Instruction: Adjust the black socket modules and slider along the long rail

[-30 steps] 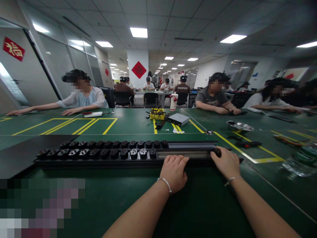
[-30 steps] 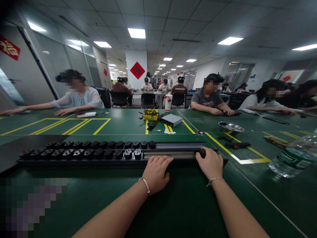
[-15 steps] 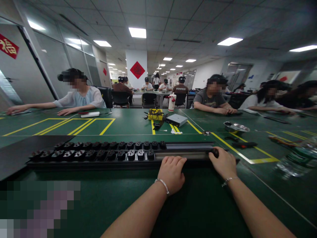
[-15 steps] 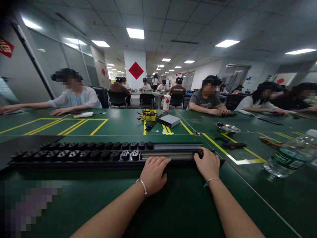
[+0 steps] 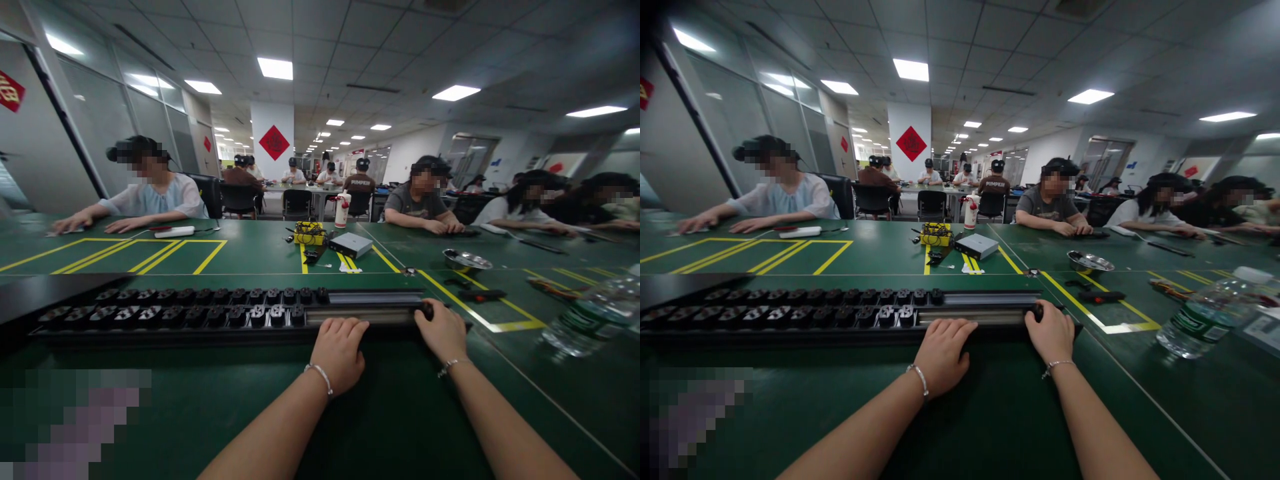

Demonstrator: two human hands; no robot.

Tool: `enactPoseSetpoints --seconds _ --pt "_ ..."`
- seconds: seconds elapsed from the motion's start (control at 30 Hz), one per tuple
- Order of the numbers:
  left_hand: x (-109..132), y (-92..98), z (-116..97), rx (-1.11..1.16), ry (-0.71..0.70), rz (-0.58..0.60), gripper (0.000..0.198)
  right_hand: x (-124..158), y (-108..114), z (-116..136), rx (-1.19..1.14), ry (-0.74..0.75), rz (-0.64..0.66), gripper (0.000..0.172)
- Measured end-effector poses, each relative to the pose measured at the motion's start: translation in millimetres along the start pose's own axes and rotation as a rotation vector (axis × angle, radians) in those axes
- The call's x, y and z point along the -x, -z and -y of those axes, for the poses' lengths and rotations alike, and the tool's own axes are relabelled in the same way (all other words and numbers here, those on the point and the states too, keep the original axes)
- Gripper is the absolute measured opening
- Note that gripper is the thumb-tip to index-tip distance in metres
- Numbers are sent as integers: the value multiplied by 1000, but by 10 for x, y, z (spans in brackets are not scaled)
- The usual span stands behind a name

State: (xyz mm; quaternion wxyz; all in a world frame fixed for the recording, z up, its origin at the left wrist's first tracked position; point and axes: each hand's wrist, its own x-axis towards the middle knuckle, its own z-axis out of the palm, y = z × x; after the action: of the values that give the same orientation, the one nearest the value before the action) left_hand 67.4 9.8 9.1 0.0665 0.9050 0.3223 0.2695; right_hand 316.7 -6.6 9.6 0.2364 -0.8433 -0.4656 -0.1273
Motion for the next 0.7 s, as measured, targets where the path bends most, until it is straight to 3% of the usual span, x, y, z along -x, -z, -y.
enactPoseSetpoints --seconds 0.7 --pt "1 -16 19 -28 -12 -3 52 -2 -10 -4 -45 -13 -19 38"
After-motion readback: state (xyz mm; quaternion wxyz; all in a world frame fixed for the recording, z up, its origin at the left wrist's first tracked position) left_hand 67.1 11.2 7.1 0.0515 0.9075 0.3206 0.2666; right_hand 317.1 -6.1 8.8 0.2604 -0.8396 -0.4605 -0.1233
